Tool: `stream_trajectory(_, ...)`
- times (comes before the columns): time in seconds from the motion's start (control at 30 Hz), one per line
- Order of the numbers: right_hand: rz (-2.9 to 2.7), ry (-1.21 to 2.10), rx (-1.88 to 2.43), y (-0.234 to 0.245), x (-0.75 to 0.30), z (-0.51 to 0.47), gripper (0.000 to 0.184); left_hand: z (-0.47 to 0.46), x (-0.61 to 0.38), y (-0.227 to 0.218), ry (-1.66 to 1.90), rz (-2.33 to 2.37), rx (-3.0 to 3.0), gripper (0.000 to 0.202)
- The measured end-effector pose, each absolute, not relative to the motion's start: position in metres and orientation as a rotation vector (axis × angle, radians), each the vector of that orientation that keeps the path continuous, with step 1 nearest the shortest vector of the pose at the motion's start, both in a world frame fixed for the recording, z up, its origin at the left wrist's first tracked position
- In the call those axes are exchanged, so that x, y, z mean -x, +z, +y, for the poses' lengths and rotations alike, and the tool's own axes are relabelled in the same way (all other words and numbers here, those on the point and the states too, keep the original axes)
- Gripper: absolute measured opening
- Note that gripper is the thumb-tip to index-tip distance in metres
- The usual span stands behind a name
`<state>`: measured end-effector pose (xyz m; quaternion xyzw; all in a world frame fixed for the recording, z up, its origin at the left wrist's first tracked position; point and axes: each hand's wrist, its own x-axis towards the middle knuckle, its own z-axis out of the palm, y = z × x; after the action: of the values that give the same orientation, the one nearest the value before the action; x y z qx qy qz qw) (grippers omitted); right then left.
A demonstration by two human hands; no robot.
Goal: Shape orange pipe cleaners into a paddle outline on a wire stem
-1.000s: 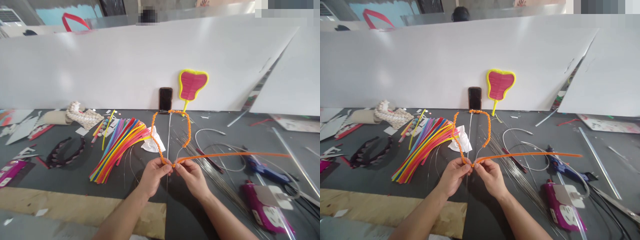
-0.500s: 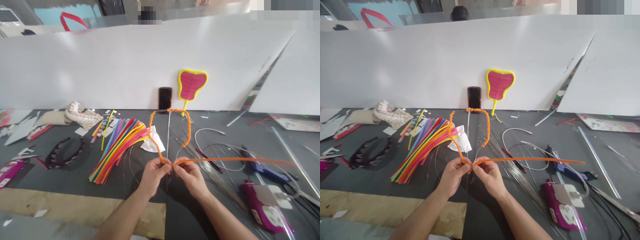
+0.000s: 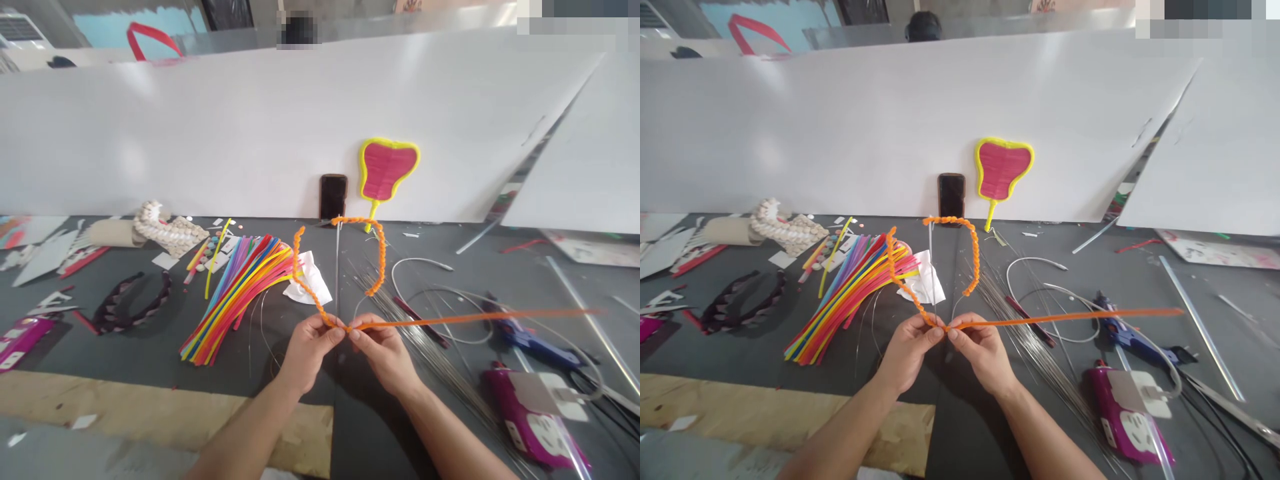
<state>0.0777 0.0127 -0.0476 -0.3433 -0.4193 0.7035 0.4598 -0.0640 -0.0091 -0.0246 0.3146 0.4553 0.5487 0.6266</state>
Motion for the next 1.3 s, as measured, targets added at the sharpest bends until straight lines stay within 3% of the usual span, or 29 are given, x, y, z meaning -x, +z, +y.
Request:
stream_trajectory(0.77, -0.575, 2.122, 0.68, -0.0434, -0.0714, 0.0103, 0.02, -0.0095, 0.0595, -0.0333, 1.239, 1.047, -0.684, 0.017)
stream_trajectory(1.3, -0.94, 1.803, 0.843, -0.0431, -0.0731, 0.0112, 0.018, -0.01, 0.0597, -0.0303, 1.284, 0.943, -0.659, 0.014)
